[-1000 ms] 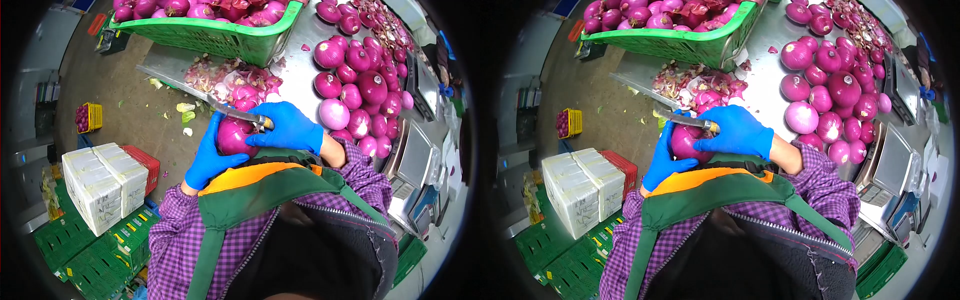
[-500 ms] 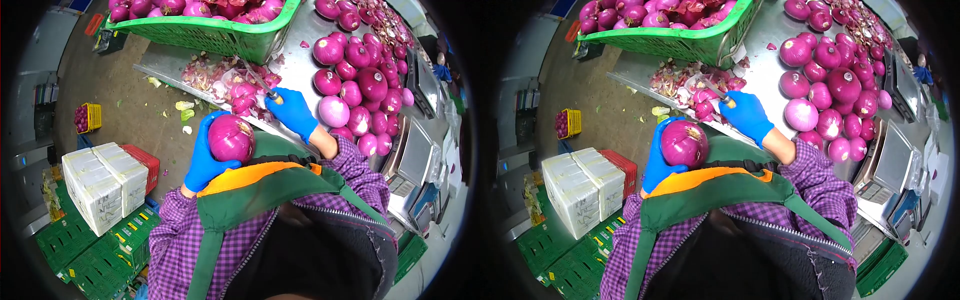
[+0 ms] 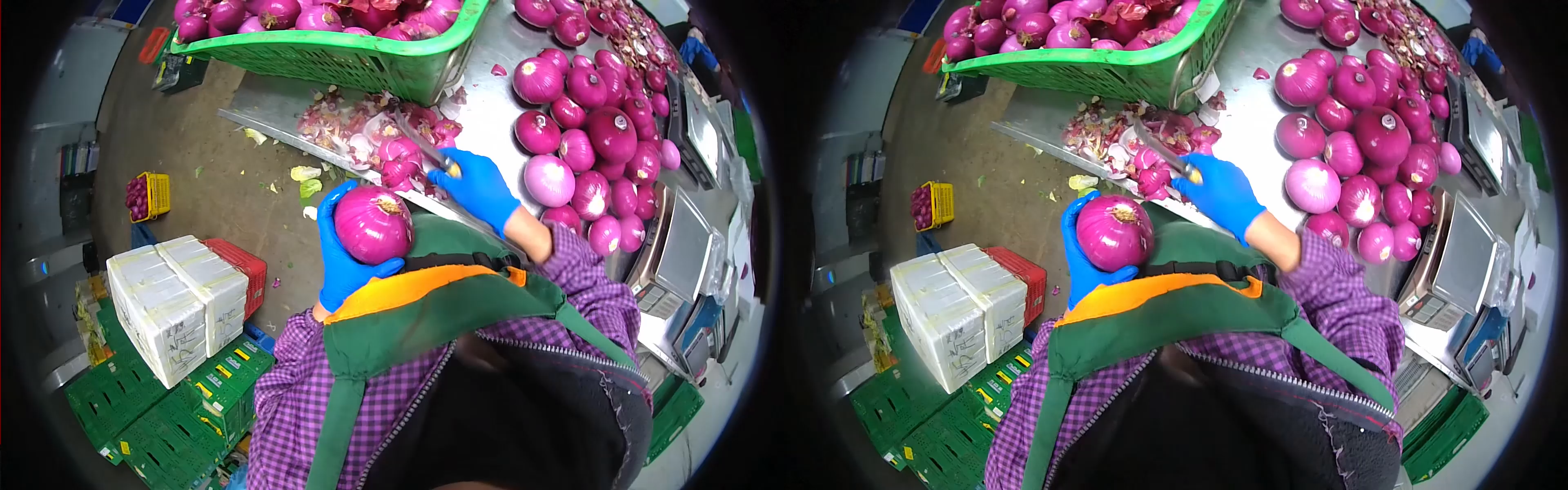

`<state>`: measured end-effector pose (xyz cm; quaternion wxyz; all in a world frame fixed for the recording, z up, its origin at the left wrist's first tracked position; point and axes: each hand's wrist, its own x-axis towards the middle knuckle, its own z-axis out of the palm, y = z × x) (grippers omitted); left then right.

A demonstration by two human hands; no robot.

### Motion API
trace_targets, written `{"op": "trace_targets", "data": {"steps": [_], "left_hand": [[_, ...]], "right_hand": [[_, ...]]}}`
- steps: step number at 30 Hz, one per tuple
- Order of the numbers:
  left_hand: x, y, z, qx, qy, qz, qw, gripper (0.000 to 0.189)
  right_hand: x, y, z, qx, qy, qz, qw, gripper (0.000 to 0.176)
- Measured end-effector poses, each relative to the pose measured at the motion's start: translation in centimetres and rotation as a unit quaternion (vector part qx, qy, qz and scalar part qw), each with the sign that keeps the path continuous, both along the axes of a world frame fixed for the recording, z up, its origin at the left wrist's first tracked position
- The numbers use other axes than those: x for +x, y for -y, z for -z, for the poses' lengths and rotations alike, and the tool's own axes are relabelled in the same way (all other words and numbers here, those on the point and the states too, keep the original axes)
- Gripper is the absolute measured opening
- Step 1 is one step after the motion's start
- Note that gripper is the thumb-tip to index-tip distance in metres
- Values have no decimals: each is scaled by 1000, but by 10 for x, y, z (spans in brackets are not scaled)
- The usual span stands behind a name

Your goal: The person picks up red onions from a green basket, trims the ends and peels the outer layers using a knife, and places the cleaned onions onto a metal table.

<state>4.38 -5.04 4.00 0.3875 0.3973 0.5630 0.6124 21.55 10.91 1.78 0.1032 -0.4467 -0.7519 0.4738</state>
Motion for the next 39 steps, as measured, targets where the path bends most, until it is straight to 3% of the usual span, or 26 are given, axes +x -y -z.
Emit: {"op": "trace_targets", "data": {"steps": [1,3,9,11,14,27,33,39], "left_hand": [[-1,-1,0,1,-3,-3,1000,111],[-2,0,-1,-19,8,-10,1000,112],[3,-2,-1,-24,31,1,999,112],[4,-3,-1,-23,49,2,999,112],[4,-1,1,-14,30,-3,999,113],[6,-5,-3,-25,87,19,996,114],[7,-4,0,-13,77,19,997,114],[13,-6,-7,-41,97,25,994,114]], "right_hand": [[0,9,-2,1,-3,-3,1000,40],[1,32,-6,54,-175,-42,982,49],[-2,43,-16,97,-100,-148,979,67],[-3,42,-26,22,-22,-180,983,78],[-2,38,-21,-33,-33,-217,975,83],[0,46,-27,15,-27,-196,980,89],[-2,45,-22,27,11,-192,981,83],[4,40,-3,45,-45,-187,980,72]]}}
